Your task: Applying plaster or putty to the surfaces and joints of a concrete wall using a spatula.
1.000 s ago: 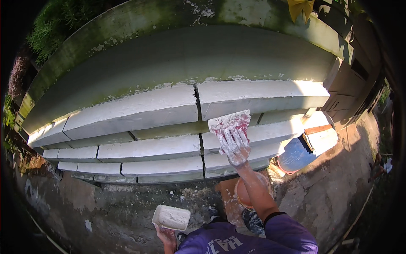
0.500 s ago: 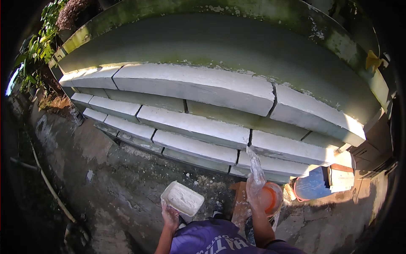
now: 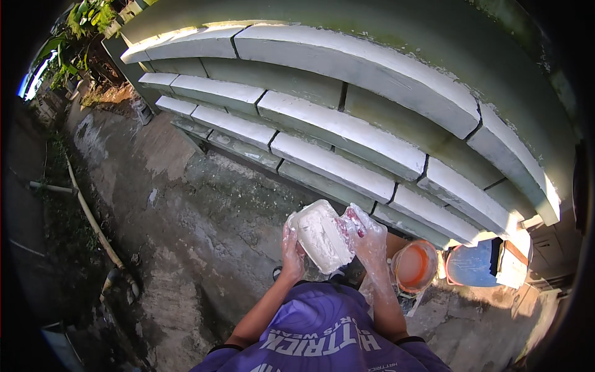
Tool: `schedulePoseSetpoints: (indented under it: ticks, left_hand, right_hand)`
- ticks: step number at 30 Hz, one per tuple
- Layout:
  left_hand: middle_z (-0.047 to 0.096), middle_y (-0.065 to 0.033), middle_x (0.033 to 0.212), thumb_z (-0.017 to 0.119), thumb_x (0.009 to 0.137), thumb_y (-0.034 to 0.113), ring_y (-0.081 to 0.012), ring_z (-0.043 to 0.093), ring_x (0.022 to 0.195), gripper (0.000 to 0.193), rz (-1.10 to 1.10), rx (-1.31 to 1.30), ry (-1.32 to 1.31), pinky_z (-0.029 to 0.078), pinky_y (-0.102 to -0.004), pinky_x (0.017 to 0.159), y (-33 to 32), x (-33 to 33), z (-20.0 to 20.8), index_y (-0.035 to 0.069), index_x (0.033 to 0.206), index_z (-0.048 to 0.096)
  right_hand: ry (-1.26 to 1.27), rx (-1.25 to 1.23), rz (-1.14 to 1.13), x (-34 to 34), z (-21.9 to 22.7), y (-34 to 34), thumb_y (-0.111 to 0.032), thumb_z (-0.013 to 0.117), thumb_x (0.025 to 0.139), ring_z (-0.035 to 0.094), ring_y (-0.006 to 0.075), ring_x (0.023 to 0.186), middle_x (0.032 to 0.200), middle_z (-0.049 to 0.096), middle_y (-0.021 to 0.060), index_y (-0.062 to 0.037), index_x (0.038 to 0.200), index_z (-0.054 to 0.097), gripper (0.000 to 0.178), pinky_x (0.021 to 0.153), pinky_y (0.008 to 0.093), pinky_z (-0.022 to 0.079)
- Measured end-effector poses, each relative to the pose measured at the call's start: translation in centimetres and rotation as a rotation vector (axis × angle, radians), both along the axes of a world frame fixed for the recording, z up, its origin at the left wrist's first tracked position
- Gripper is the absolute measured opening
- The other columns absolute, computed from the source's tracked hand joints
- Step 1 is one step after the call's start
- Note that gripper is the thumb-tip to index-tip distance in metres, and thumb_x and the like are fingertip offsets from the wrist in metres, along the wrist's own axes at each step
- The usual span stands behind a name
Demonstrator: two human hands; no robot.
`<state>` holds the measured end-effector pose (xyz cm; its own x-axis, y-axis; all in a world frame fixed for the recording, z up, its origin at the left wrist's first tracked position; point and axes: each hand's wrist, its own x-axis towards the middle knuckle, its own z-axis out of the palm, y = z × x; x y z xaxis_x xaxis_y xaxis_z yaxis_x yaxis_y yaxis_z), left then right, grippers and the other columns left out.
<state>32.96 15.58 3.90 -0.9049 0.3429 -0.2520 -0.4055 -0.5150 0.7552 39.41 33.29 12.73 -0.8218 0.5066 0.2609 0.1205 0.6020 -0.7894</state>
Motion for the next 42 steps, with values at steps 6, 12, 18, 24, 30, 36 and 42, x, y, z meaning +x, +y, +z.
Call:
schedulePoseSetpoints:
  ticks: [6, 12, 18, 24, 30, 36, 42]
  left_hand:
    - [0.051, -0.007, 0.139, 0.046, 0.105, 0.024, -0.0144, 0.054, 0.122, 0.05, -0.009, 0.042, 0.011, 0.051, -0.0293, 0.094, -1.7, 0.4, -0.1, 0.009, 0.151, 0.033]
    - [0.052, -0.0077, 0.139, 0.045, 0.106, 0.024, -0.0163, 0.061, 0.113, 0.049, -0.069, 0.028, -0.074, 0.056, -0.0326, 0.088, -4.1, 0.4, -0.8, 0.01, 0.151, 0.031]
    - [0.052, -0.009, 0.138, 0.044, 0.106, 0.022, -0.0187, 0.061, 0.115, 0.05, -0.042, 0.103, -0.007, 0.056, -0.0349, 0.09, -6.0, -0.5, -0.6, 0.009, 0.152, 0.029]
    - [0.046, -0.0111, 0.145, 0.045, 0.105, 0.018, -0.0211, 0.052, 0.13, 0.052, -0.056, 0.134, -0.026, 0.052, -0.0354, 0.098, -7.0, -0.8, -0.5, 0.008, 0.153, 0.026]
    - [0.044, -0.0115, 0.147, 0.046, 0.105, 0.017, -0.0223, 0.05, 0.131, 0.054, -0.096, 0.136, -0.078, 0.047, -0.0376, 0.105, -7.9, -0.4, -1.0, 0.008, 0.154, 0.025]
    - [0.043, -0.0118, 0.147, 0.049, 0.104, 0.017, -0.0214, 0.049, 0.131, 0.055, -0.131, 0.144, 0.01, 0.045, -0.0368, 0.106, -8.1, 0.4, -1.2, 0.005, 0.153, 0.027]
    - [0.044, -0.0134, 0.146, 0.047, 0.104, 0.016, -0.0229, 0.05, 0.131, 0.054, -0.147, 0.141, 0.036, 0.047, -0.0371, 0.104, -8.2, 0.3, -1.0, 0.005, 0.152, 0.026]
  right_hand:
    - [-0.106, -0.004, 0.103, -1.1, -0.3, -2.5, -0.016, 0.07, 0.083, 0.072, 0.0357, 0.083, 0.098, 0.072, 0.0237, -0.003, 0.122, 0.068, 0.041, 0.074, 0.0394, 0.056]
    - [-0.188, 0.011, 0.21, -1.5, 0.1, -4.5, -0.016, 0.069, 0.081, 0.071, 0.0375, 0.079, 0.095, 0.07, 0.026, -0.0021, 0.121, 0.067, 0.043, 0.073, 0.0389, 0.055]
    - [-0.278, 0.095, 0.137, -0.4, 2.5, -5.2, -0.014, 0.067, 0.079, 0.069, 0.039, 0.077, 0.09, 0.069, 0.0256, -0.004, 0.121, 0.068, 0.043, 0.073, 0.0405, 0.054]
    - [-0.276, 0.032, 0.208, -0.7, 1.7, -7.4, -0.015, 0.067, 0.08, 0.069, 0.039, 0.081, 0.091, 0.07, 0.025, -0.0021, 0.116, 0.068, 0.038, 0.074, 0.041, 0.055]
    - [-0.139, -0.004, 0.112, -1.4, -0.5, -10.3, -0.014, 0.069, 0.08, 0.069, 0.0406, 0.083, 0.089, 0.069, 0.0252, 0.0004, 0.107, 0.07, 0.031, 0.072, 0.0426, 0.054]
    - [-0.276, -0.069, -0.139, -0.6, 0.3, -10.6, -0.015, 0.069, 0.08, 0.07, 0.0385, 0.089, 0.093, 0.071, 0.0236, -0.0009, 0.11, 0.07, 0.033, 0.078, 0.0418, 0.055]
    - [-0.17, -0.017, -0.069, 1.0, 1.0, -10.2, -0.016, 0.069, 0.081, 0.069, 0.0401, 0.09, 0.095, 0.071, 0.0229, -0.0019, 0.109, 0.07, 0.031, 0.079, 0.0415, 0.055]
